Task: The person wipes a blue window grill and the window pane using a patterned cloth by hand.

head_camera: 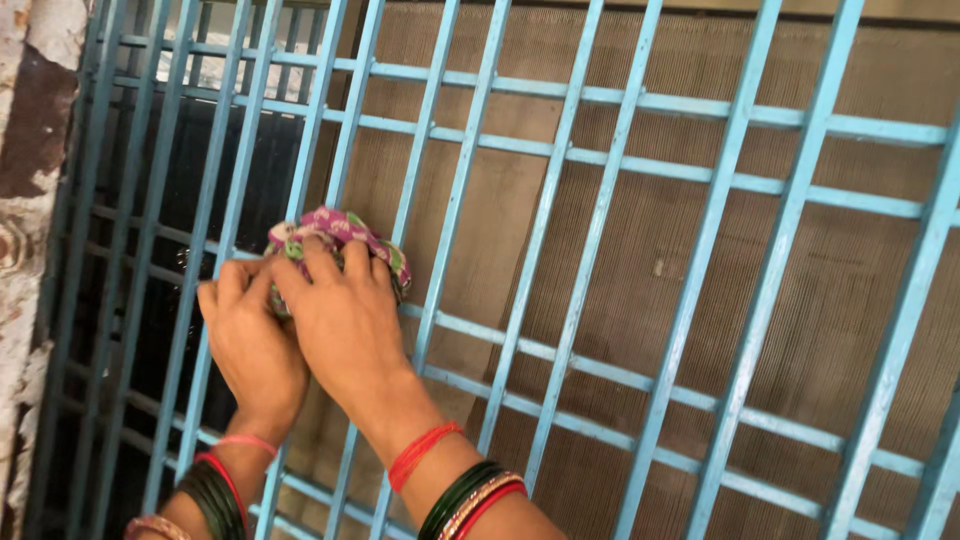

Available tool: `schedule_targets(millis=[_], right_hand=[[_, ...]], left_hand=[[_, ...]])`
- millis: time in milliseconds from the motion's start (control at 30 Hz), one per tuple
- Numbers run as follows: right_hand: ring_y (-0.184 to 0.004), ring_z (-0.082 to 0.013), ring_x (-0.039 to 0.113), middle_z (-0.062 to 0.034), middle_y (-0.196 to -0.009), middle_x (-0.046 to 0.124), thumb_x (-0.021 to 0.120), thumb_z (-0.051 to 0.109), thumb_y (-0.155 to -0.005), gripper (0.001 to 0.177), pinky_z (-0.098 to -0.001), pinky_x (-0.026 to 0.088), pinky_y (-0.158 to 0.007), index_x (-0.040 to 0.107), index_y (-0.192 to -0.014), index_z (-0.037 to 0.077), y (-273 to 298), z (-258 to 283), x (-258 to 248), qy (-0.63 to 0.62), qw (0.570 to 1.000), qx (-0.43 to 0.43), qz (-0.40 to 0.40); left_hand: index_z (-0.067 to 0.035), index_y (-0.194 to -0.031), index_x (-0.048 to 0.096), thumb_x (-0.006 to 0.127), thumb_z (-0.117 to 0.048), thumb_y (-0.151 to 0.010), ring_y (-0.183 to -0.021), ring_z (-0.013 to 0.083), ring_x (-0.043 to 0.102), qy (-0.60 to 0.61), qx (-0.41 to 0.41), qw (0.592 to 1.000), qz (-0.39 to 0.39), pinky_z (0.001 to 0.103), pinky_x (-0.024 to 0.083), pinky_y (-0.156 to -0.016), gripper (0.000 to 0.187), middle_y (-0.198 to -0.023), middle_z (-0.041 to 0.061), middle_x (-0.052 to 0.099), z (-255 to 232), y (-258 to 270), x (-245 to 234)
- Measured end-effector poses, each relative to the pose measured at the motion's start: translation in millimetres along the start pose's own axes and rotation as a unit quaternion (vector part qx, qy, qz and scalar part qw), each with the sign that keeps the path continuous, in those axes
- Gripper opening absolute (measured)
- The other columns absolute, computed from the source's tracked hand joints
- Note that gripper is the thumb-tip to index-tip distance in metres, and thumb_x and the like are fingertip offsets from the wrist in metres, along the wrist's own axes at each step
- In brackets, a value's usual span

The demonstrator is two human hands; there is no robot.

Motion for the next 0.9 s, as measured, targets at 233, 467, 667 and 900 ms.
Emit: schedule_targets(millis=[233, 467, 667, 900], right_hand=[[-0.11, -0.0346, 0.059, -0.008, -0.108, 0.069, 0.063, 0.016, -0.088, 0.019, -0.0484, 0.048, -0.101, 0.073, -0.104, 0.013, 42, 30, 18, 0.005, 0.998, -0.008, 0.059], [-0.115, -0.033, 0.059, -0.0066, -0.102, 0.072, 0.065, 0.017, -0.077, 0.023, -0.0481, 0.047, -0.102, 0.078, -0.096, 0.015, 66, 50, 11, -0.025, 0.992, -0.069, 0.101], [-0.118, -0.0299, 0.058, -0.0054, -0.105, 0.074, 0.063, 0.016, -0.089, 0.018, -0.045, 0.045, -0.1, 0.079, -0.098, 0.014, 13, 14, -43, 0.011, 0.99, -0.118, 0.077], [-0.115, -0.0294, 0.058, -0.0041, -0.11, 0.074, 0.062, 0.013, -0.084, 0.026, -0.0451, 0.047, -0.099, 0.078, -0.105, 0.012, 51, -13, -62, -0.008, 0.999, -0.051, -0.003]], left_hand=[[-0.001, -0.11, 0.075, 0.07, -0.007, -0.087, -0.103, 0.037, 0.054, -0.044, -0.076, 0.996, 0.02, 0.046, 0.046, -0.089, 0.024, -0.112, 0.014, 0.064, 21, 60, -18], [0.001, -0.114, 0.07, 0.071, -0.006, -0.083, -0.114, 0.038, 0.057, -0.085, -0.076, 0.986, 0.118, 0.048, 0.046, -0.1, 0.032, -0.12, 0.016, 0.062, 14, 95, -43], [0.003, -0.136, 0.058, 0.068, 0.0, -0.083, -0.122, 0.0448, 0.053, 0.019, -0.016, 0.994, 0.102, 0.05, 0.045, -0.101, 0.053, -0.138, 0.021, 0.055, -42, 45, -35], [0.001, -0.131, 0.064, 0.064, 0.003, -0.083, -0.114, 0.0444, 0.057, -0.008, -0.011, 0.995, 0.103, 0.05, 0.046, -0.099, 0.048, -0.132, 0.02, 0.063, -57, 68, -11]])
Point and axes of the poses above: each hand's wrist, its own y-axis away from the middle knuckle, its own x-axis out of the palm, z = x × y, the point moved 8 cm from there along -y, towards the middle knuckle
